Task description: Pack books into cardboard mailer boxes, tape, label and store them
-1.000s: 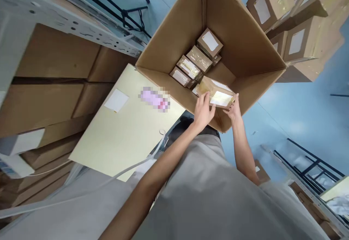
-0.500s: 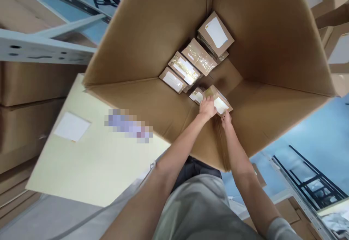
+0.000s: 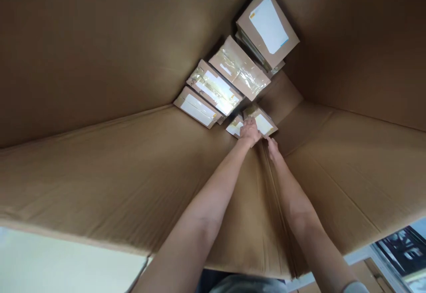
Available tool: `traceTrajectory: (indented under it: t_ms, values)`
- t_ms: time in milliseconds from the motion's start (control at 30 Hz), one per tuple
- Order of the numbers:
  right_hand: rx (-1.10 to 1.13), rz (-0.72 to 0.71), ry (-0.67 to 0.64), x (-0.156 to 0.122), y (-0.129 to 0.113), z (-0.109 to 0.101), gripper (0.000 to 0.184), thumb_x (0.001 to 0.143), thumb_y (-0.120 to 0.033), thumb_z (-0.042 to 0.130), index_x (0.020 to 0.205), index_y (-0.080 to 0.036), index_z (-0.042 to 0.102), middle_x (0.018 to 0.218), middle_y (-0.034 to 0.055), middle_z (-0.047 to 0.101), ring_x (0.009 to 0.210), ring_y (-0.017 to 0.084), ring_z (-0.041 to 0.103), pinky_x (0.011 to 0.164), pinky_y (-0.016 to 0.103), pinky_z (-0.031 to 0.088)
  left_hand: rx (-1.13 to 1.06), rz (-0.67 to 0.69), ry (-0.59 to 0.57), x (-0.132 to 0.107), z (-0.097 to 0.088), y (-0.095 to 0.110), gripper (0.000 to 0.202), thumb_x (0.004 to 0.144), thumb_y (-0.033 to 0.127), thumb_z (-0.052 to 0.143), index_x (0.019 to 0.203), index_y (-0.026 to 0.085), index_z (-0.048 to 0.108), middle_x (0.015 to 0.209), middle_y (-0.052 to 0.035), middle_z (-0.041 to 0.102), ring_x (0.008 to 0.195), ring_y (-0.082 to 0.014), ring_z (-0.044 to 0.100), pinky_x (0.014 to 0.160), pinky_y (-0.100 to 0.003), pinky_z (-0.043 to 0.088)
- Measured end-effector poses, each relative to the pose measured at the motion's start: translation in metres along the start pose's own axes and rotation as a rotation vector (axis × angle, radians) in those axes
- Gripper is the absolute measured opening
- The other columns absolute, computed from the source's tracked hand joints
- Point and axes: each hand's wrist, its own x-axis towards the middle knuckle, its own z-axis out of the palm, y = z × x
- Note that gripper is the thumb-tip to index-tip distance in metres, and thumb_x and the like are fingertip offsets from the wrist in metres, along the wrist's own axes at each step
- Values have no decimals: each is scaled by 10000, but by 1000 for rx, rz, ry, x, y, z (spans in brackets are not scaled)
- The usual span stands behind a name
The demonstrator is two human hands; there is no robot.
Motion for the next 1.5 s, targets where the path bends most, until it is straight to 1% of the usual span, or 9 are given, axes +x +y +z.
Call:
traceTrajectory:
  t_ms: [267,467,600,733,900,1000,1100,1300,1500]
  values:
    - [-157,5,-115,-71,-65,-7,237,865,-410,865,887,-176,833,1025,77,883,1205,310,754,1112,410,592,-23,-8,-25,-104,-24,40,446,1058,255,581,1455,106,719,1602,-245,662,1531,-382,560,1250,-507,499]
    - [-218,-197,-186,-180,-140,-25,451,1096,-464,776,1426,-162,724,1428,121,752,1244,278,748,1061,470,668,-158,108,169,-229,-57,69,401,1041,195,585,1406,169,750,1524,-190,729,1499,-337,608,1248,-474,520]
    - [-271,-390,-219,-264,-180,-39,373,938,-450,821,1120,-125,828,1134,90,861,1154,245,750,1063,373,609,-301,207,373,-328,-68,59,394,1086,193,530,1407,163,755,1501,-167,753,1486,-306,638,1289,-455,511]
    - [-327,-633,-296,-363,-203,-47,324,835,-394,860,1072,-176,829,1202,104,877,1230,252,762,1170,375,556,-553,336,672,-434,-51,14,330,1074,183,552,1300,198,792,1379,-127,814,1374,-291,731,1259,-453,551]
    - [-412,-915,-626,-503,-178,-28,519,852,-521,888,1245,-188,821,1357,154,845,1299,306,782,1206,474,572,-870,325,1109,-568,31,-81,226,1045,277,613,1153,271,812,1264,-73,854,1225,-303,802,1149,-473,620]
    - [-493,-993,-870,-582,-130,0,553,835,-562,921,1241,-199,823,1364,155,841,1276,317,810,1242,522,561,-1056,202,1344,-641,107,-136,242,1038,372,630,1166,304,823,1282,-49,860,1080,-296,828,1026,-452,669]
    - [-612,-995,-1121,-650,-61,30,581,834,-598,933,1241,-198,821,1345,162,848,1217,333,842,1275,584,533,-1240,31,1555,-701,190,-175,288,1024,452,644,1183,305,833,1298,-57,862,1163,-319,823,1017,-461,677]
    - [-939,-938,-1502,-753,98,69,487,870,-575,926,1205,-234,832,1321,136,863,1219,347,852,1279,604,536,-1612,-232,2017,-777,335,-211,316,989,518,699,1152,278,826,1264,-90,870,1244,-322,813,1200,-537,615]
    - [-1238,-854,-1789,-824,237,84,484,851,-588,942,1177,-244,843,1309,124,869,1259,354,834,1273,584,550,-1813,-505,2432,-817,433,-226,311,942,556,745,1023,255,756,1255,-118,863,1259,-313,808,1223,-549,597]
